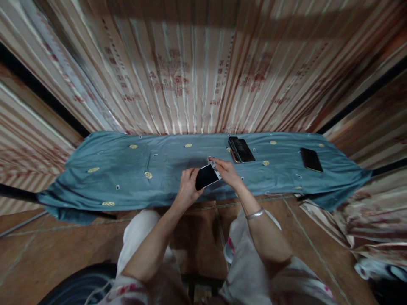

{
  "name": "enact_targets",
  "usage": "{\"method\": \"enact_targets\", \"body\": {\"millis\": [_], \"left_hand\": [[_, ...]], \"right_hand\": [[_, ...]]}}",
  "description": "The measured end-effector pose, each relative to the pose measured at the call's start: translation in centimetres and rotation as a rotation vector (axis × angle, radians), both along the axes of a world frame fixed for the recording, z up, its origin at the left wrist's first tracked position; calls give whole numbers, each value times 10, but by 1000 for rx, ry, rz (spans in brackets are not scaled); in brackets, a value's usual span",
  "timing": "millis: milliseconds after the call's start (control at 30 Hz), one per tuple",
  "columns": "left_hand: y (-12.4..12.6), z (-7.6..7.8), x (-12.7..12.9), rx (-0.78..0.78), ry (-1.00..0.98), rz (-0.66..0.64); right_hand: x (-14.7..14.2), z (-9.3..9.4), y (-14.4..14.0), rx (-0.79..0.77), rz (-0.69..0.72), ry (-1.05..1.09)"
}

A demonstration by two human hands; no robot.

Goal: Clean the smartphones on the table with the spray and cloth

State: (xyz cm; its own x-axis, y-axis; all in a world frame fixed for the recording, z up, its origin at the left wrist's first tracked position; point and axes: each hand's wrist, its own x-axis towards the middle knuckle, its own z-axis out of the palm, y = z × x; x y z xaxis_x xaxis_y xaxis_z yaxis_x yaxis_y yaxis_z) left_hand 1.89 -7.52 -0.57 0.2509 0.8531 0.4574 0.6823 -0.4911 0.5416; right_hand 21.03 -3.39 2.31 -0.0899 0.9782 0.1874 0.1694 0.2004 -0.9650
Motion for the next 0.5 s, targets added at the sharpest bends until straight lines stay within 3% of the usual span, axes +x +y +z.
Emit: {"method": "enact_targets", "body": {"millis": [267, 500], "left_hand": [[10, 4, -7, -112, -126, 125], [12, 5, -4, -299, -358, 188]], "right_hand": [[-7, -2, -10, 40, -34, 26], [-25, -1, -29, 189, -35, -173]]}}
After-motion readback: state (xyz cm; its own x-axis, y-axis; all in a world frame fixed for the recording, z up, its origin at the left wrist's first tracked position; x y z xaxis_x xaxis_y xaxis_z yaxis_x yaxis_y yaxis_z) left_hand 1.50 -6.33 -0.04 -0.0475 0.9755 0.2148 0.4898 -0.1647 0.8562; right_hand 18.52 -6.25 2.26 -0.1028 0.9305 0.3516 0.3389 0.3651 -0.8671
